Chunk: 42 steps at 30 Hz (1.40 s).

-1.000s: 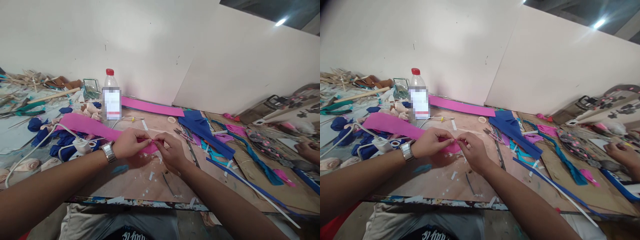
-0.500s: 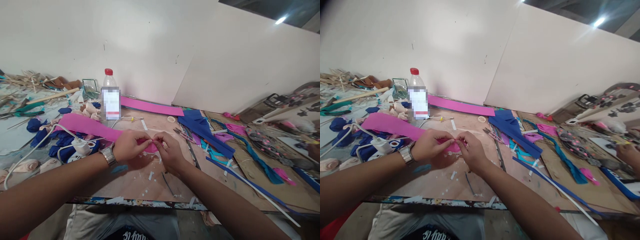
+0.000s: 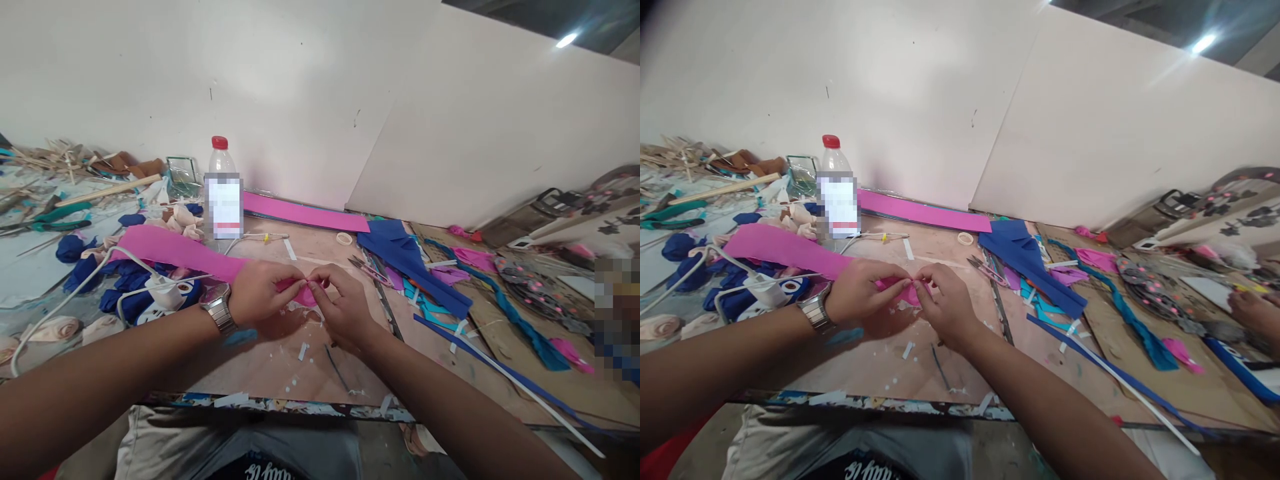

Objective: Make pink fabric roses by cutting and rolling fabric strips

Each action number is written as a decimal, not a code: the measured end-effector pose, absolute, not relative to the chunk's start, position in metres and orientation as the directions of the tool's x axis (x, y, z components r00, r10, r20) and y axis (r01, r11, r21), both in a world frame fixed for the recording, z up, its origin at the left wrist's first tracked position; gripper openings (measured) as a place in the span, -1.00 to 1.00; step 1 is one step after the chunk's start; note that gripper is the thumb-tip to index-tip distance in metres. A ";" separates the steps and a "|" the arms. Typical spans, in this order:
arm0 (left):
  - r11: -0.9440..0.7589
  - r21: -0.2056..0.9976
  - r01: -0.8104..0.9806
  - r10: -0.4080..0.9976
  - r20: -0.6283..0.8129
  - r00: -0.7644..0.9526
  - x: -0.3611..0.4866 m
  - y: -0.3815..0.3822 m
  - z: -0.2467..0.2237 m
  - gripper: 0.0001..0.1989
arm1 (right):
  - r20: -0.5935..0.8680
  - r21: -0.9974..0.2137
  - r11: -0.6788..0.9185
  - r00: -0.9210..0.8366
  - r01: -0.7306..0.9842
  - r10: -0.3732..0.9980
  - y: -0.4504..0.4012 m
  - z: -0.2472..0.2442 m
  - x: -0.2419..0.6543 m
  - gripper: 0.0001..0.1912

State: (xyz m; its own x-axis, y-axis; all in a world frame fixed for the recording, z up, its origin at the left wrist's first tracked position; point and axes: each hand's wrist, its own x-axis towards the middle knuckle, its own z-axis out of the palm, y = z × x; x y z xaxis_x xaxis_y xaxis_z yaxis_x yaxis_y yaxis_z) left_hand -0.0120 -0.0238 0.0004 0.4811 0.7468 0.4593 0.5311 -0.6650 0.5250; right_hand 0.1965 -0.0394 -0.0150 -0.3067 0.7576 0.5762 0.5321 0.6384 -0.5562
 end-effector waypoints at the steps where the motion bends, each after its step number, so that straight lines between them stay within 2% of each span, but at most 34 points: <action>1: -0.675 0.500 0.542 0.737 0.471 0.484 -0.012 -0.024 -0.001 -0.73 | 0.573 -0.553 0.637 -0.309 0.537 0.759 -0.039 -0.015 0.197 -0.92; 6: -0.720 0.379 0.582 0.683 0.536 0.496 -0.012 -0.023 -0.006 -0.72 | 0.555 -0.552 0.624 -0.316 0.553 0.770 -0.039 -0.015 0.197 -0.90; 12: -0.699 0.364 0.615 0.699 0.527 0.483 -0.012 -0.023 -0.007 -0.70 | 0.541 -0.561 0.607 -0.306 0.562 0.783 -0.039 -0.014 0.197 -0.90; 19: -0.772 0.314 0.553 0.615 0.589 0.525 -0.010 -0.022 -0.009 -0.71 | 0.481 -0.597 0.623 -0.396 0.505 0.782 -0.039 -0.016 0.195 -0.90; 24: -0.786 0.254 0.563 0.587 0.590 0.553 -0.012 -0.020 -0.010 -0.74 | 0.460 -0.628 0.602 -0.389 0.493 0.798 -0.037 -0.019 0.197 -0.91; 28: -0.771 0.261 0.581 0.612 0.559 0.560 -0.013 -0.017 -0.010 -0.71 | 0.470 -0.592 0.612 -0.393 0.524 0.790 -0.035 -0.017 0.199 -0.92; 31: -0.800 0.248 0.547 0.580 0.558 0.594 -0.012 -0.016 -0.011 -0.70 | 0.483 -0.572 0.633 -0.410 0.522 0.774 -0.036 -0.016 0.198 -0.92; 36: -0.825 0.243 0.510 0.548 0.565 0.617 -0.010 -0.016 -0.013 -0.71 | 0.464 -0.612 0.609 -0.394 0.504 0.793 -0.038 -0.018 0.196 -0.90; 42: -0.834 0.177 0.522 0.518 0.576 0.632 -0.012 -0.013 -0.012 -0.71 | 0.475 -0.578 0.622 -0.402 0.529 0.783 -0.035 -0.017 0.199 -0.92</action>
State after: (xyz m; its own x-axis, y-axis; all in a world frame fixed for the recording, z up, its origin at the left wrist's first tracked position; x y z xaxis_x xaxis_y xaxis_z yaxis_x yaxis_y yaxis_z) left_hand -0.0123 -0.0131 -0.0119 0.6322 0.5178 0.5764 0.5219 -0.8344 0.1771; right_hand 0.1994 -0.0353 -0.0167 -0.4020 0.7831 0.4746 0.5289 0.6217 -0.5778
